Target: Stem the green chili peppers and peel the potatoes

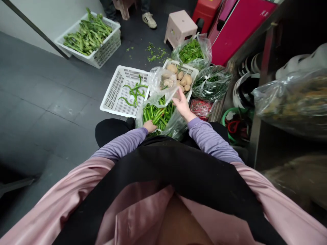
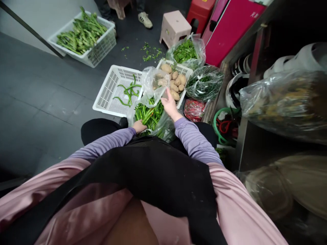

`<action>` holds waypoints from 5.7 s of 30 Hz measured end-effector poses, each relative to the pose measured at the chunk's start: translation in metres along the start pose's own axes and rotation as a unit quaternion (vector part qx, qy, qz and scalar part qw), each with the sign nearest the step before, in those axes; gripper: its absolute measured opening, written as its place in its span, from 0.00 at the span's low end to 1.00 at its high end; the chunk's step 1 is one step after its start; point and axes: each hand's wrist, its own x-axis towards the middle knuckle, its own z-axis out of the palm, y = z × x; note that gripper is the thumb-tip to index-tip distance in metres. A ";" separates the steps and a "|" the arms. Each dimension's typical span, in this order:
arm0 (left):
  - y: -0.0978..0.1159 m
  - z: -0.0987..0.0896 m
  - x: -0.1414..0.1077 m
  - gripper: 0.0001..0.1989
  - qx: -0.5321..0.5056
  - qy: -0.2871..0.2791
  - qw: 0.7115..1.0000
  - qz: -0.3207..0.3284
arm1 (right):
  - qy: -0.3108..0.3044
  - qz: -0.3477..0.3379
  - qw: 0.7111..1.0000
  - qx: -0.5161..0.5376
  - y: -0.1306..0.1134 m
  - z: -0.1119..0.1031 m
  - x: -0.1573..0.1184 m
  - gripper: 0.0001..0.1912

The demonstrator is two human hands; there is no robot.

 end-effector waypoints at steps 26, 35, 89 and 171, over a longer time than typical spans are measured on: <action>0.054 -0.092 -0.005 0.16 -0.591 -0.038 0.793 0.144 | -0.223 0.031 0.965 0.136 -0.021 0.056 -0.070 0.18; 0.058 -0.093 -0.004 0.15 -0.581 -0.070 0.796 0.152 | -0.182 0.093 0.948 0.245 -0.024 0.049 -0.070 0.19; 0.054 -0.067 0.003 0.11 -0.608 -0.143 0.778 0.072 | -0.109 0.291 0.874 0.373 -0.039 0.041 -0.070 0.07; 0.073 -0.111 -0.004 0.05 -0.673 -0.020 0.737 0.058 | -0.143 -0.047 0.988 0.017 -0.075 0.026 -0.054 0.14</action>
